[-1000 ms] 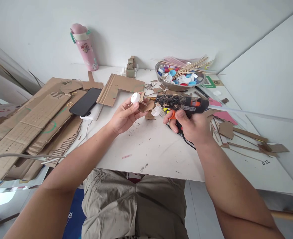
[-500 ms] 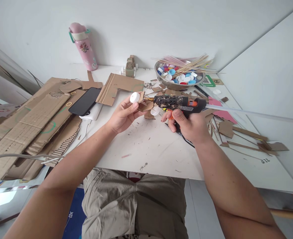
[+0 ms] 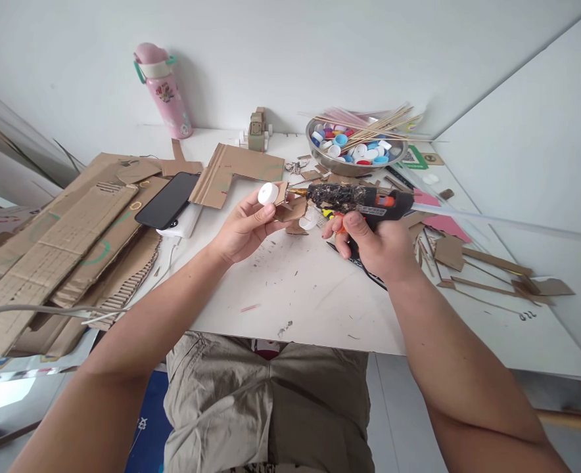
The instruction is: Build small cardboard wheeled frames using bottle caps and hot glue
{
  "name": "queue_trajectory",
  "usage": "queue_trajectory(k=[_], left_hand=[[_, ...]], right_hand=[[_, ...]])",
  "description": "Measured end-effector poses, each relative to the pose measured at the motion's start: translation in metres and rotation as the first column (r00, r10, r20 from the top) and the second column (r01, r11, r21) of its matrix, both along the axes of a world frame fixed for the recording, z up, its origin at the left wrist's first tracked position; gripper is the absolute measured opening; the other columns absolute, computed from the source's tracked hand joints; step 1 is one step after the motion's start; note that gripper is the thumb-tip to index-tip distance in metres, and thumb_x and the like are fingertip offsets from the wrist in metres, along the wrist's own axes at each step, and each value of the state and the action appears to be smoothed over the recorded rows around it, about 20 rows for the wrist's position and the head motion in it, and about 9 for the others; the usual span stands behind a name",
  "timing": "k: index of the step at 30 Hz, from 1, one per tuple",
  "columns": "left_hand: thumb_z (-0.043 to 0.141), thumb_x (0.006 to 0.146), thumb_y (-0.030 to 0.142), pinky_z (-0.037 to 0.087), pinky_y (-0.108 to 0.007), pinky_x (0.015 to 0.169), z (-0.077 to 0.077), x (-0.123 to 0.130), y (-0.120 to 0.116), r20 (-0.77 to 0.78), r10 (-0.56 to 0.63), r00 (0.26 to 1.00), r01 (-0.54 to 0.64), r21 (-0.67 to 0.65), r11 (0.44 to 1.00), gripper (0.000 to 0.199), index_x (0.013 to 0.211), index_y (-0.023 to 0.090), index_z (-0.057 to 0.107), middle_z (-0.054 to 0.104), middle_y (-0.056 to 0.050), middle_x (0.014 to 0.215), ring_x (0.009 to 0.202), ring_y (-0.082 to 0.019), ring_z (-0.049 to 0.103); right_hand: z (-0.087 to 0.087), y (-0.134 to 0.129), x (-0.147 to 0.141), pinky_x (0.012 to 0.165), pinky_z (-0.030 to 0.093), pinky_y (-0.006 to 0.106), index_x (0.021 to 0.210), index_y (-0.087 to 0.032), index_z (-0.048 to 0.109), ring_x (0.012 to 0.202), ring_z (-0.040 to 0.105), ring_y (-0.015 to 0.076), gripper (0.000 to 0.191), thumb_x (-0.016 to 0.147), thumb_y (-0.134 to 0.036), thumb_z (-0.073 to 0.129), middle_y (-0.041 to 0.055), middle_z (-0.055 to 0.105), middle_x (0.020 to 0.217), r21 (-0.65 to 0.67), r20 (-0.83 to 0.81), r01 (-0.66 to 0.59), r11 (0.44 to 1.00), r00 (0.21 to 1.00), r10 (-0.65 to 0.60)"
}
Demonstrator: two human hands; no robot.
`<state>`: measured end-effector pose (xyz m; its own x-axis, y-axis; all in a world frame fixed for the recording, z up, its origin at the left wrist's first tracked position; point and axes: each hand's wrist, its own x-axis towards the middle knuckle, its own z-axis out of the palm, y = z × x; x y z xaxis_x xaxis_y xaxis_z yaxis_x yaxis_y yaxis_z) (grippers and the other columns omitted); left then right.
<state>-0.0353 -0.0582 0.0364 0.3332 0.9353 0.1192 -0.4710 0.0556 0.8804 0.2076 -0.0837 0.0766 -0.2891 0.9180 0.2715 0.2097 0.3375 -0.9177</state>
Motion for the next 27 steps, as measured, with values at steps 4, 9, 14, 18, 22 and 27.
queue_trajectory(k=[4, 9, 14, 18, 22, 27], left_hand=[[0.107, 0.068, 0.056, 0.07, -0.035, 0.101, 0.001, 0.001, -0.001, -0.005, 0.002, 1.0, -0.002, 0.013, 1.0, 0.057, 0.113, 0.029, 0.084, 0.084, -0.003, 0.125, 0.117, -0.023, 0.079], [0.108, 0.066, 0.056, 0.069, -0.036, 0.101, 0.002, 0.0, -0.002, -0.014, 0.003, 1.0, -0.003, 0.003, 1.0, 0.059, 0.112, 0.028, 0.083, 0.083, -0.004, 0.128, 0.117, -0.024, 0.079], [0.105, 0.072, 0.053, 0.069, -0.038, 0.105, -0.002, -0.003, 0.0, -0.03, -0.02, 0.999, 0.021, 0.016, 1.0, 0.056, 0.118, 0.029, 0.082, 0.082, -0.005, 0.132, 0.121, -0.024, 0.078], [0.105, 0.073, 0.052, 0.069, -0.038, 0.106, -0.003, -0.003, 0.0, -0.028, -0.023, 0.999, 0.023, 0.012, 1.0, 0.057, 0.119, 0.029, 0.082, 0.081, -0.005, 0.136, 0.127, -0.027, 0.077], [0.105, 0.072, 0.05, 0.069, -0.038, 0.106, -0.003, -0.002, -0.001, 0.003, -0.011, 1.0, 0.011, 0.006, 1.0, 0.056, 0.118, 0.029, 0.082, 0.082, -0.005, 0.132, 0.131, -0.027, 0.076], [0.106, 0.071, 0.05, 0.069, -0.039, 0.104, -0.001, -0.002, -0.001, -0.002, -0.025, 1.0, 0.025, 0.006, 1.0, 0.057, 0.118, 0.03, 0.082, 0.082, -0.005, 0.131, 0.124, -0.026, 0.078]], right_hand=[[0.002, 0.0, 0.0, 0.052, 0.049, 0.042, 0.071, -0.031, 0.069, 0.047, 0.058, 0.0198, 0.074, 0.082, -0.103, 0.062, 0.001, 0.058, 0.05, 0.003, 0.006, 0.0, 1.0, 1.0, 0.0], [0.004, -0.001, -0.002, 0.052, 0.05, 0.042, 0.071, -0.03, 0.067, 0.048, 0.058, 0.0193, 0.074, 0.081, -0.104, 0.063, 0.0011, 0.06, 0.053, 0.001, -0.009, 0.019, 1.0, 1.0, -0.019], [0.0, 0.0, 0.0, 0.061, 0.054, 0.046, 0.071, -0.03, 0.066, 0.053, 0.061, 0.0227, 0.074, 0.082, -0.103, 0.062, -0.0007, 0.053, 0.05, 0.003, -0.012, 0.043, 0.999, 0.999, -0.043], [-0.002, 0.001, 0.001, 0.069, 0.058, 0.05, 0.073, -0.03, 0.068, 0.061, 0.067, 0.026, 0.071, 0.085, -0.1, 0.063, 0.0005, 0.053, 0.051, 0.005, -0.012, 0.047, 0.999, 0.999, -0.047], [0.002, 0.0, 0.001, 0.062, 0.057, 0.046, 0.07, -0.03, 0.067, 0.053, 0.06, 0.0216, 0.074, 0.084, -0.102, 0.062, 0.0002, 0.054, 0.051, 0.02, 0.002, 0.047, 0.999, 0.999, -0.047], [0.011, -0.006, -0.002, 0.056, 0.054, 0.042, 0.065, -0.029, 0.062, 0.052, 0.06, 0.0208, 0.074, 0.085, -0.101, 0.062, 0.0003, 0.054, 0.05, 0.031, 0.035, 0.044, 0.999, 0.998, -0.045]])
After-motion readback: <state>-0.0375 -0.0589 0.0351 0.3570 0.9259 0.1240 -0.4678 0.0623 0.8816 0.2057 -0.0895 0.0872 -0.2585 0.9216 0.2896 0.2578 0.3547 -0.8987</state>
